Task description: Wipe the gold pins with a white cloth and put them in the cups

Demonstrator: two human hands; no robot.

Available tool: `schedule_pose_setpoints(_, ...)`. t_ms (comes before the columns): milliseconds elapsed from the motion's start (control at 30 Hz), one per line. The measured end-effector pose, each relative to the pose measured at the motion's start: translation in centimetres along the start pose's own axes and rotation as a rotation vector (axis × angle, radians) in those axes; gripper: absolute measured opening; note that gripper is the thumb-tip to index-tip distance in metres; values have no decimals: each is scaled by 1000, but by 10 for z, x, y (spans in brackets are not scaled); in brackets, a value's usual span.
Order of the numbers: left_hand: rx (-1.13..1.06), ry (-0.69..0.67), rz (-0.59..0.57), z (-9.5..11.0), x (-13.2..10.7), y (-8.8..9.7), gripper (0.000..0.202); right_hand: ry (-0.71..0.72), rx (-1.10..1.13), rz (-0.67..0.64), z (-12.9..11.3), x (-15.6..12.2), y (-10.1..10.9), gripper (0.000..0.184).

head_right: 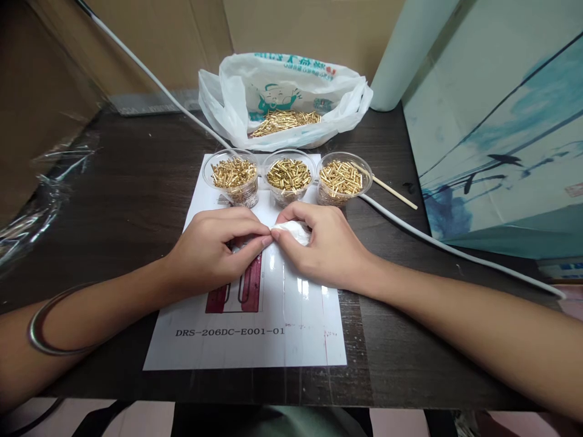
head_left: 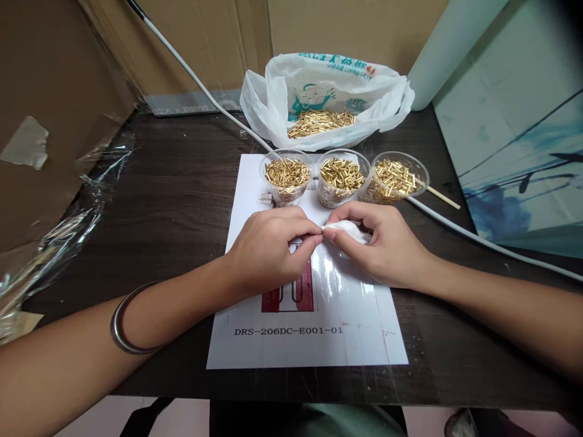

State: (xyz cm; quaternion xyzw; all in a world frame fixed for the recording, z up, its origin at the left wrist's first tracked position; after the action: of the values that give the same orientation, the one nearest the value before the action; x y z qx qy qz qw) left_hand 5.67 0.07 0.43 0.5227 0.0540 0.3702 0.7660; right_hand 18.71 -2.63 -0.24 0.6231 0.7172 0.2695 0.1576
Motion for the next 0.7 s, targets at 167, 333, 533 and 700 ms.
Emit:
schedule_pose_setpoints(167, -7, 1, 3, 0, 0, 0, 13, -5, -11, -4, 0, 0, 0, 14)
schedule_pose_setpoints(333, 2, 14, 8, -2, 0, 0, 12, 2, -25, 1, -1, -2, 2, 14)
schedule_pose_setpoints(533, 9, 24, 2, -2, 0, 0, 10, -18, -34, 2, -1, 0, 1, 13)
schedule_pose_setpoints(700, -17, 6, 26, -1, -1, 1, 11, -21, -44, -15, 0, 0, 1, 14)
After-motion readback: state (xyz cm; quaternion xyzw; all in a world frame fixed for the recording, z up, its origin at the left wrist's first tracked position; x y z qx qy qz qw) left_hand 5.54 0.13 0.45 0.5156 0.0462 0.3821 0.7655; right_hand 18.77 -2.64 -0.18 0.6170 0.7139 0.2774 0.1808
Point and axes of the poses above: each hand's wrist, its own x-axis towards the middle knuckle, its own y-axis out of the back of the hand, z = x × y, the point moved 6 cm from there along x, towards the middle knuckle, and after that the axes turned 7 degrees about x, right-handed, at the moved point
